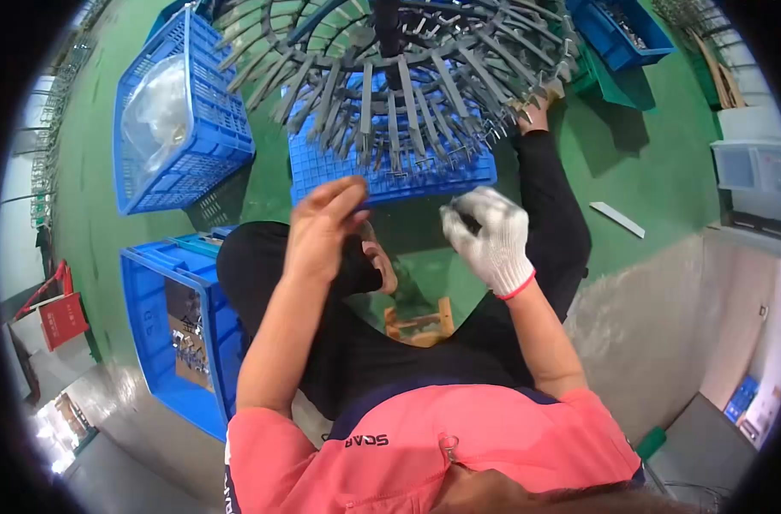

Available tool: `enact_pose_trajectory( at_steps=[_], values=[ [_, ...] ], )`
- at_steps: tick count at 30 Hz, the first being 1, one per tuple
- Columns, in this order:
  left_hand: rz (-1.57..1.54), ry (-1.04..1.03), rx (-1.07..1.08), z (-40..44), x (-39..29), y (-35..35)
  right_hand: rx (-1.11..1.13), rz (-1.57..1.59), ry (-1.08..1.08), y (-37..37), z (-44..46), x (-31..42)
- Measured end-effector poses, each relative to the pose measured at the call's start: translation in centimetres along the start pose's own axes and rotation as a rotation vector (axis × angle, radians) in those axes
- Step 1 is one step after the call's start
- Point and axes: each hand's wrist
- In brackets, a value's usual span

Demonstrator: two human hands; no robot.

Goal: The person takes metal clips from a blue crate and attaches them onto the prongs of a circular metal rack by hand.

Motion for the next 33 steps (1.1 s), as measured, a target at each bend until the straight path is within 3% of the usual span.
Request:
enact_pose_trajectory(
  at_steps=[2,6,8,11,15,16,19,20,23,27,30,33],
  values=[
    [0.068,-0.113,-0.001,-0.3,-2.1,2.7,0.26,0.118,-0.045,-1.4,-1.5,-1.9],
    [-0.036,-0.367,-0.027,-0.8,-5.3,3.4,0.888,-0.041,0.133,-9.0,-6.1,-8.4],
    [-0.086,-0.376,0.008,-1.8,-5.6,3.4,1.287,-0.294,0.093,-13.0,-7.8,-9.4],
    [-0.164,-0.386,0.028,-3.7,-6.0,5.0,1.557,-0.262,0.091,-15.6,-8.9,-8.1],
    [-0.251,-0.586,0.017,-6.5,-5.4,7.6,1.567,-0.103,0.054,-15.7,-10.8,-9.0],
    [-0.26,-0.599,-0.102,-7.1,-4.8,8.0,1.547,-0.111,-0.003,-15.6,-11.7,-9.7],
    [-0.451,-0.53,0.089,-8.2,-4.5,8.7,1.606,-0.165,0.033,-16.0,-14.9,-11.4],
    [-0.484,-0.542,-0.009,-9.1,-4.5,8.2,1.69,-0.181,0.036,-16.3,-15.8,-11.4],
    [-0.451,-0.621,0.034,-11.3,-3.8,9.6,1.676,-0.118,0.044,-15.6,-16.7,-10.1],
    [-0.304,-0.706,-0.717,-14.2,-0.3,10.0,1.709,-0.128,-0.002,-15.5,-16.8,-9.8],
    [-0.132,-0.676,-0.267,-17.9,4.6,15.5,1.758,-0.153,-0.008,-15.9,-16.6,-8.7],
    [0.709,-0.353,-1.081,-19.0,10.4,15.3,1.726,-0.098,-0.024,-16.3,-17.5,-8.3]
  ],
)
Point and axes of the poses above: each hand's wrist, its own z-axis towards the middle knuckle, its own y-axis out of the back of the hand, x = y × z, and after that the axes turned 7 degrees about y, right-handed
